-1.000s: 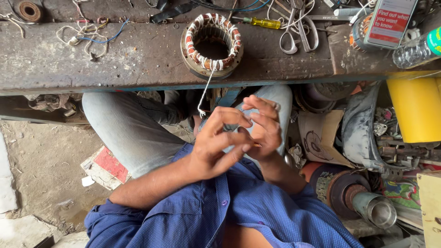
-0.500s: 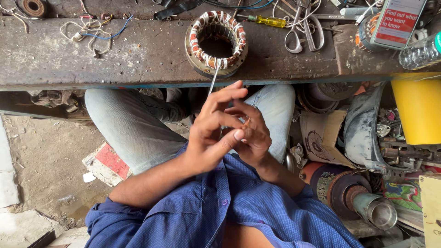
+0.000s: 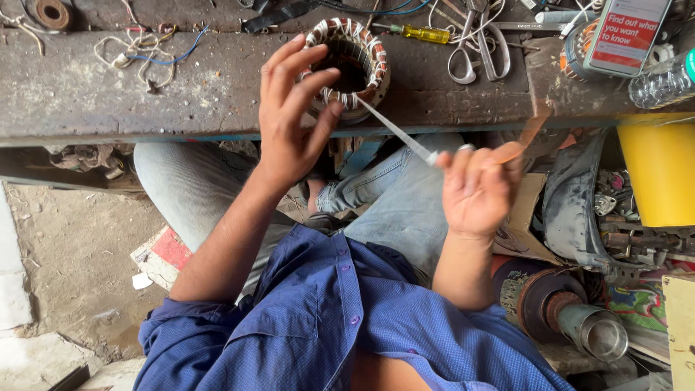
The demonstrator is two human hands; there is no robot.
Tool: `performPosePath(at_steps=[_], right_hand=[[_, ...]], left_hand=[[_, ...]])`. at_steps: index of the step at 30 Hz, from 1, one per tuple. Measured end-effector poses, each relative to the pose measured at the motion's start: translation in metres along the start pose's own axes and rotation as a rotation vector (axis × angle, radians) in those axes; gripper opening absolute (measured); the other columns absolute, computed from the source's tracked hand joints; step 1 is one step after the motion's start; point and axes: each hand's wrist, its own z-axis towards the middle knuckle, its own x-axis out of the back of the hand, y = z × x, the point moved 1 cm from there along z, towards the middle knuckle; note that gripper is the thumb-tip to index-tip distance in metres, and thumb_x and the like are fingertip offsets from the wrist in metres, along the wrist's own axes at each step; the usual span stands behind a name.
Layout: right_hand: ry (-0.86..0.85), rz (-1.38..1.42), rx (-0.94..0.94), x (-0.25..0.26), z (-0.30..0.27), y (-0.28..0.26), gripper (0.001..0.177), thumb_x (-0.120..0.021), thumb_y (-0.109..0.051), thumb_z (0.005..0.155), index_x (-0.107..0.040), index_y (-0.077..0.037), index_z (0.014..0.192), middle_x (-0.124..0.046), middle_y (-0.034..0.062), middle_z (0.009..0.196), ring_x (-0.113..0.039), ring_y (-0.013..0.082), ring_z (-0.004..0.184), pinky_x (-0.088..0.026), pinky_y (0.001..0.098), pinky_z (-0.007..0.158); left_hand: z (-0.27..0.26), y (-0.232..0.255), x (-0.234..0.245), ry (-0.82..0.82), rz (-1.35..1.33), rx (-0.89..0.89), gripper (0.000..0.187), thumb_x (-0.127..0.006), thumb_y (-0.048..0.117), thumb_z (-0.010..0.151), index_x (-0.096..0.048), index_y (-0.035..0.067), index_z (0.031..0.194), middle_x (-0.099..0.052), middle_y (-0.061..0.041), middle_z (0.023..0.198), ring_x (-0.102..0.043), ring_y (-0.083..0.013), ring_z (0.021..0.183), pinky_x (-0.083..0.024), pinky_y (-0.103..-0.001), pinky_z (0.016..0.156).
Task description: The person sits on the floor and works on a motor stator placed on a low workbench. They use a white string to tie and secure the copper windings, then use scissors to cut the string. The workspace is cluttered with tools and parts.
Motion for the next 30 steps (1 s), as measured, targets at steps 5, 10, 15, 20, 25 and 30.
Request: performPosePath(at_steps=[5, 10, 15, 20, 25, 30], right_hand=[[-0.123, -0.387, -0.279, -0.013, -0.012, 0.039, 0.005, -0.056, -0.008, 0.106, -0.057, -0.004, 0.103, -0.058, 0.0035, 0.072, -0.058, 0.0130, 0.067, -0.061, 0.0401, 0.081], [-0.061, -0.520, -0.337, -0.025, -0.017, 0.057, 0.009, -0.057, -0.004, 0.105, -0.057, 0.000, 0.097, -0.056, 0.0027, 0.073, -0.059, 0.0133, 0.070, -0.059, 0.0364, 0.083], [-0.036, -0.524, -0.444, -0.028, 0.002, 0.059, 0.011, -0.059, -0.006, 0.104, -0.061, 0.000, 0.095, -0.054, 0.0015, 0.068, -0.058, 0.0124, 0.066, -0.056, 0.0332, 0.073], [-0.015, -0.467, -0.496, -0.028, 0.011, 0.061, 0.010, -0.061, -0.008, 0.103, -0.063, -0.001, 0.096, -0.052, -0.0005, 0.067, -0.056, 0.0109, 0.064, -0.057, 0.0338, 0.075], [-0.055, -0.445, -0.503, -0.029, 0.012, 0.060, 0.009, -0.062, -0.008, 0.103, -0.063, -0.003, 0.095, -0.051, -0.0012, 0.067, -0.055, 0.0110, 0.065, -0.056, 0.0339, 0.075], [-0.033, -0.430, -0.517, -0.029, 0.015, 0.061, 0.012, -0.061, -0.010, 0.103, -0.061, -0.004, 0.092, -0.048, -0.0025, 0.066, -0.052, 0.0105, 0.063, -0.055, 0.0332, 0.073]], left_hand=[[0.001, -0.012, -0.017, -0.059, 0.025, -0.030, 0.020, -0.083, 0.019, 0.095, -0.073, 0.009, 0.108, -0.061, -0.010, 0.139, -0.042, -0.0362, 0.146, -0.037, -0.053, 0.120], [-0.005, -0.018, -0.017, -0.076, 0.033, -0.034, 0.020, -0.083, 0.020, 0.093, -0.072, 0.010, 0.106, -0.064, -0.008, 0.134, -0.043, -0.0353, 0.145, -0.037, -0.053, 0.119], [-0.004, -0.019, -0.019, -0.053, 0.043, -0.064, 0.027, -0.087, 0.028, 0.089, -0.072, 0.010, 0.104, -0.065, -0.007, 0.126, -0.043, -0.0353, 0.142, -0.037, -0.054, 0.115], [-0.005, -0.019, -0.024, -0.023, 0.070, -0.059, 0.022, -0.085, 0.026, 0.092, -0.071, 0.012, 0.101, -0.064, -0.005, 0.120, -0.045, -0.0332, 0.143, -0.038, -0.053, 0.115], [-0.006, -0.021, -0.024, -0.019, 0.064, -0.073, 0.021, -0.084, 0.024, 0.092, -0.071, 0.011, 0.101, -0.064, -0.006, 0.121, -0.045, -0.0329, 0.142, -0.038, -0.053, 0.115], [-0.005, -0.018, -0.024, -0.003, 0.080, -0.075, 0.020, -0.083, 0.023, 0.091, -0.069, 0.011, 0.099, -0.064, -0.006, 0.124, -0.045, -0.0334, 0.142, -0.038, -0.054, 0.117]])
